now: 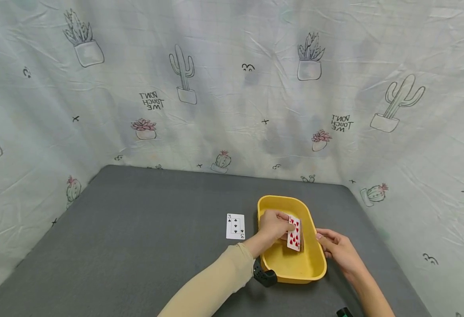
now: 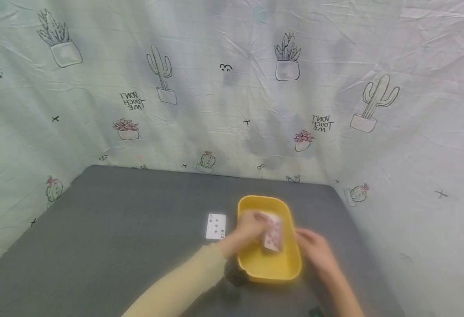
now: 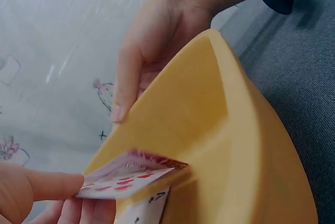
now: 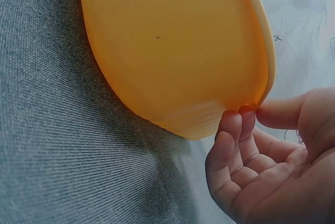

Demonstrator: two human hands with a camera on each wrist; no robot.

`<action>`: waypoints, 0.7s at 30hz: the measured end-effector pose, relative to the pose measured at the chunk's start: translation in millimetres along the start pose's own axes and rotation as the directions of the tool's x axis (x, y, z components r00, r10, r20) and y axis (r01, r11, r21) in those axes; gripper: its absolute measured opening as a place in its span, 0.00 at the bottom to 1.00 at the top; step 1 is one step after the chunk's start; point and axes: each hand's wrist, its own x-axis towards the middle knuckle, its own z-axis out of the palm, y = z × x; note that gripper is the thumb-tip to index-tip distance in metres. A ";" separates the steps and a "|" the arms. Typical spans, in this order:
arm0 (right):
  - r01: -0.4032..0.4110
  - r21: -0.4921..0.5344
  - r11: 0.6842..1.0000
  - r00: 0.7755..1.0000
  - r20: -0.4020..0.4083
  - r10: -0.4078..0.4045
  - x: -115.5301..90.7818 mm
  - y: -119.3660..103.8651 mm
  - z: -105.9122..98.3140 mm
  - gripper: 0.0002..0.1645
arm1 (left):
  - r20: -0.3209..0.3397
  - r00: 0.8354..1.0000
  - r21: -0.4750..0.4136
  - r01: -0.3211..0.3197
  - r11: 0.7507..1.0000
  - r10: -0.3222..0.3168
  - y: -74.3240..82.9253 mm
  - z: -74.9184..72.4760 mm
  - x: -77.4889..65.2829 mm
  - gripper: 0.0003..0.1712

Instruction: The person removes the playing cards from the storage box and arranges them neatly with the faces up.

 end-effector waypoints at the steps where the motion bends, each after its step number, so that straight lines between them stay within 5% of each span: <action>1: -0.002 -0.001 1.000 1.000 -0.001 0.002 0.3 0.4 -0.2 0.31 | -0.010 1.000 0.015 -0.020 1.000 0.020 -0.1 -0.9 0.2 0.10; 8: -0.006 -0.009 1.000 1.000 -0.016 0.006 0.2 0.0 0.3 0.31 | -0.013 0.992 -0.057 -0.127 0.990 0.126 1.7 -10.5 -0.6 0.11; 14: -0.016 -0.033 0.999 1.000 -0.018 0.016 -1.6 -3.5 1.2 0.32 | 0.006 0.990 -0.153 -0.141 0.978 0.144 3.8 -27.8 -0.4 0.10; 21: -0.046 -0.045 0.998 0.999 -0.024 0.045 1.7 -2.2 2.3 0.31 | 0.046 0.988 -0.267 -0.132 0.954 0.149 2.3 -67.8 -1.4 0.12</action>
